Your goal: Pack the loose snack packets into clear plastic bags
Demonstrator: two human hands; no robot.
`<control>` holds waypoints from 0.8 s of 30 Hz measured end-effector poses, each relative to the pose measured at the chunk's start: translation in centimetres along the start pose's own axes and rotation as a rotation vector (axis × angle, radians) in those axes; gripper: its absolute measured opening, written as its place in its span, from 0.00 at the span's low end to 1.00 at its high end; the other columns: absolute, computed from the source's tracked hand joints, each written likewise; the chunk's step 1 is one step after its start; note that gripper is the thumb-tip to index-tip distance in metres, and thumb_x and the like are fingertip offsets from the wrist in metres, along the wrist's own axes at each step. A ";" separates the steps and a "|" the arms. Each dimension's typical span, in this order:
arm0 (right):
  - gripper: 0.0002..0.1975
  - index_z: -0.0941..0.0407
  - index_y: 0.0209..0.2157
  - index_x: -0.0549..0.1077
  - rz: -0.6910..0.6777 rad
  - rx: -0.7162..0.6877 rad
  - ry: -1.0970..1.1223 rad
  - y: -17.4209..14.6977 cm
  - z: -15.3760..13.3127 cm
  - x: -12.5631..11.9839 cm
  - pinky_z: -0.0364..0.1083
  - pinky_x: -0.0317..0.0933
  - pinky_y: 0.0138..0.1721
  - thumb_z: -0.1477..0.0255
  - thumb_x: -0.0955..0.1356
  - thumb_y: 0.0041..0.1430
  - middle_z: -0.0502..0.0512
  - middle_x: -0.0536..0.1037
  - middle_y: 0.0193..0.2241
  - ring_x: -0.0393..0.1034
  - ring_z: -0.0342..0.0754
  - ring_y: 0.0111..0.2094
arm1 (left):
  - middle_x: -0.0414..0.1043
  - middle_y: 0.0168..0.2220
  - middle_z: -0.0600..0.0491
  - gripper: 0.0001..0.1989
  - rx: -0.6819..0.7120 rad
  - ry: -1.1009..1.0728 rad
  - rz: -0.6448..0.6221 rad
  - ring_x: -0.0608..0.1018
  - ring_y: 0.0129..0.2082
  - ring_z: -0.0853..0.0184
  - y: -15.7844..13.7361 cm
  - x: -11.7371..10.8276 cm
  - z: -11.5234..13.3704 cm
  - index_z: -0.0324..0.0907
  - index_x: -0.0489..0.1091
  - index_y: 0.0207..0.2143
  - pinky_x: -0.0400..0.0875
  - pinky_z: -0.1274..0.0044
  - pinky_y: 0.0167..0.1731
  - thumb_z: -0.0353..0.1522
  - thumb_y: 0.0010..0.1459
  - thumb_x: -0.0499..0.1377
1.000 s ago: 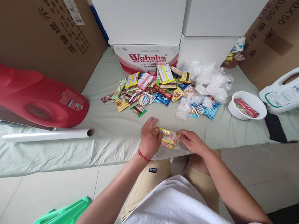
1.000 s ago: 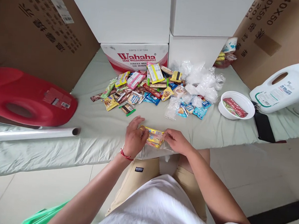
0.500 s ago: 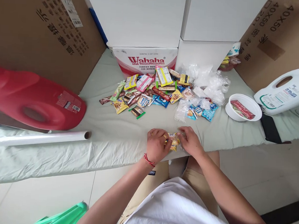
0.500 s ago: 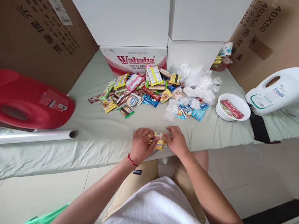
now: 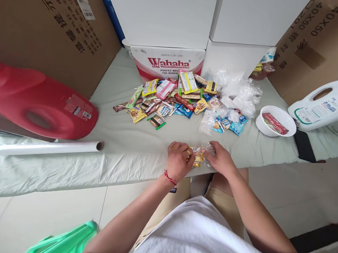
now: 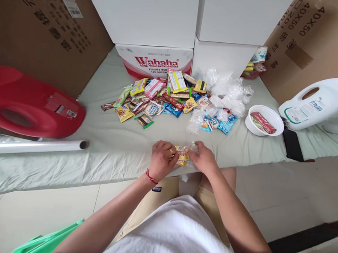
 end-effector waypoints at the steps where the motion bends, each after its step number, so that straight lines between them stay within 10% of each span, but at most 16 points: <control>1: 0.20 0.55 0.44 0.75 -0.031 0.028 0.020 0.0 0.1 0.5 0.46 0.63 0.35 0.53 0.68 0.64 0.57 0.80 0.34 0.73 0.51 0.34 | 0.78 0.35 0.50 0.11 0.003 -0.002 0.004 0.75 0.43 0.59 0.0 0.0 0.0 0.46 0.75 0.30 0.61 0.60 0.58 0.34 0.67 0.57; 7: 0.07 0.54 0.35 0.76 0.109 -0.025 -0.038 0.7 -4.0 0.5 0.45 0.61 0.35 0.68 0.66 0.64 0.54 0.80 0.32 0.73 0.50 0.34 | 0.77 0.35 0.50 0.11 0.010 0.014 -0.026 0.75 0.45 0.58 0.0 0.2 0.3 0.46 0.74 0.30 0.62 0.60 0.56 0.32 0.66 0.57; 13: 0.12 0.57 0.37 0.75 -0.055 -0.111 -0.379 0.6 -9.8 3.6 0.47 0.59 0.34 0.77 0.61 0.69 0.61 0.77 0.37 0.71 0.52 0.34 | 0.74 0.34 0.48 0.09 -0.039 -0.026 -0.038 0.74 0.44 0.56 0.1 0.3 -0.7 0.46 0.67 0.27 0.66 0.61 0.52 0.25 0.58 0.55; 24: 0.19 0.64 0.59 0.70 0.023 -0.428 -0.462 -3.8 -10.7 6.3 0.57 0.63 0.49 0.70 0.63 0.72 0.70 0.70 0.52 0.60 0.61 0.49 | 0.67 0.64 0.48 0.28 -0.350 -1.093 0.018 0.65 0.70 0.61 -0.3 -0.2 -5.8 0.47 0.62 0.47 0.64 0.65 0.66 0.22 0.40 0.52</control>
Point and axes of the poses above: each hand's wrist, its own y-axis towards the middle knuckle, its own x-axis out of the palm, z = x × y, the point moved 8 cm from there along y, towards the middle knuckle
